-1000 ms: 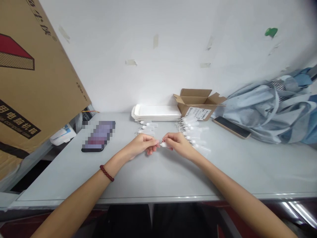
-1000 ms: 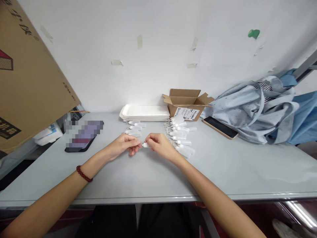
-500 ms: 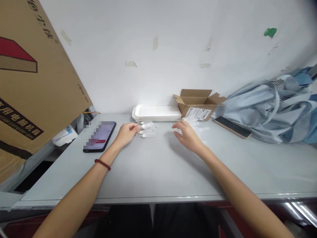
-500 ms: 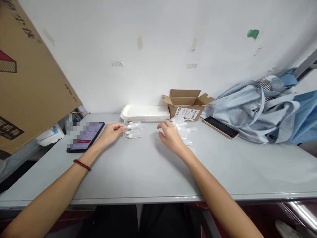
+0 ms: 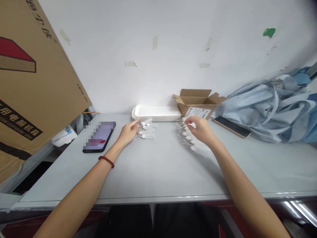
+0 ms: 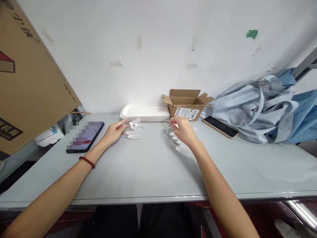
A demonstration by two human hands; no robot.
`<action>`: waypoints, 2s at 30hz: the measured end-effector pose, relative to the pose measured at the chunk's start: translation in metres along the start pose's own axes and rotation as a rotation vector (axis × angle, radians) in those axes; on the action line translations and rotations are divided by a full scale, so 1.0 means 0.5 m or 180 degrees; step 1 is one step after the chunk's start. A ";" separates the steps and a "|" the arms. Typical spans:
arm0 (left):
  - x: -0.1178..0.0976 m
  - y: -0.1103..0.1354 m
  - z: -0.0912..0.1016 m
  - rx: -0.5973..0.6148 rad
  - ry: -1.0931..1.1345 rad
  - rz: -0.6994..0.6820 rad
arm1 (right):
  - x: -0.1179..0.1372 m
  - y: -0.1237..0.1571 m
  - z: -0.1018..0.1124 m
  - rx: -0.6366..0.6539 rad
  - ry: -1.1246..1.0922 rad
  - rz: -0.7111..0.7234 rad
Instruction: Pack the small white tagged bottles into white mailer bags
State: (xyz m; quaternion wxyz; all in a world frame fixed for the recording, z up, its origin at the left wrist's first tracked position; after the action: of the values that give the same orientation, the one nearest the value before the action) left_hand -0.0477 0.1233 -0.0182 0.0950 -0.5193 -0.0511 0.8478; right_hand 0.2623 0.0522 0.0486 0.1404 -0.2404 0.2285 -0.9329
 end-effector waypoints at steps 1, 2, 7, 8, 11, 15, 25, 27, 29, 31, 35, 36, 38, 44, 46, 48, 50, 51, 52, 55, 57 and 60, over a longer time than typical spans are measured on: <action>0.001 0.000 0.001 -0.0038 -0.0024 -0.0017 | -0.004 0.000 0.001 0.0018 0.0000 -0.0027; 0.002 -0.001 0.003 -0.0087 -0.0055 -0.0033 | -0.007 0.000 0.002 0.0029 0.0001 -0.0058; 0.006 -0.002 0.008 -0.0269 -0.0133 -0.0050 | -0.011 -0.001 0.005 0.0076 0.0021 -0.0118; 0.005 -0.001 0.008 -0.0262 -0.0123 -0.0044 | -0.010 -0.001 0.005 0.0088 0.0028 -0.0125; 0.005 0.001 0.007 -0.0241 -0.0099 0.0027 | -0.008 -0.001 0.008 0.0153 0.0073 -0.0181; 0.004 0.003 0.008 -0.0259 -0.0139 0.0072 | -0.012 0.001 0.009 0.0314 0.0092 -0.0251; -0.119 0.066 0.007 0.0496 -0.0955 -0.0730 | -0.027 0.011 -0.005 0.0945 0.0370 -0.0410; -0.121 0.078 -0.006 0.0979 -0.0848 -0.0625 | -0.029 0.012 -0.007 0.0997 0.0403 -0.0397; -0.116 0.084 -0.020 0.1277 -0.0892 -0.0630 | -0.033 0.014 -0.012 0.1047 0.0420 -0.0421; -0.108 0.083 -0.031 0.1317 -0.1067 -0.0728 | -0.036 0.016 -0.018 0.1103 0.0437 -0.0443; -0.097 0.076 -0.039 0.0965 -0.1561 -0.0882 | -0.041 0.017 -0.028 0.1201 0.0469 -0.0425; -0.097 0.076 -0.039 0.0864 -0.1690 -0.0913 | -0.043 0.017 -0.030 0.1229 0.0486 -0.0432; -0.101 0.076 -0.038 0.0717 -0.1892 -0.0969 | -0.046 0.018 -0.034 0.1292 0.0522 -0.0454; -0.112 0.081 -0.033 0.0493 -0.1979 -0.1093 | -0.049 0.020 -0.047 0.1368 0.0603 -0.0504; -0.111 0.082 -0.034 0.0480 -0.1961 -0.1110 | -0.050 0.020 -0.052 0.1381 0.0618 -0.0493; -0.110 0.083 -0.037 0.0476 -0.1953 -0.1141 | -0.052 0.019 -0.056 0.1369 0.0643 -0.0461; -0.111 0.084 -0.039 0.0465 -0.1951 -0.1168 | -0.053 0.018 -0.059 0.1341 0.0658 -0.0414; -0.111 0.085 -0.039 0.0458 -0.1949 -0.1176 | -0.054 0.018 -0.060 0.1322 0.0653 -0.0393; -0.112 0.086 -0.040 0.0451 -0.1948 -0.1178 | -0.054 0.018 -0.061 0.1304 0.0640 -0.0377; -0.117 0.090 -0.041 0.0440 -0.1929 -0.1175 | -0.053 0.018 -0.064 0.1277 0.0602 -0.0353; -0.122 0.093 -0.042 0.0417 -0.1893 -0.1182 | -0.050 0.017 -0.064 0.1251 0.0597 -0.0333; -0.129 0.098 -0.045 0.0380 -0.1839 -0.1239 | -0.040 0.013 -0.056 0.1077 0.0584 -0.0277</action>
State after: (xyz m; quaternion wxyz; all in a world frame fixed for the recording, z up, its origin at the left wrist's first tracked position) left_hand -0.0043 0.0614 0.0184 0.2666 -0.2320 -0.1243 0.9272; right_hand 0.2658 0.0641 0.0159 0.1169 -0.1370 0.0697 -0.9812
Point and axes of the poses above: each hand's wrist, its own y-axis away from the middle knuckle, its own z-axis out of the back of the hand, x = y × z, the point moved 6 cm from there along -y, towards the middle knuckle, and after that the axes turned 2 degrees about z, right-handed, at the moved point
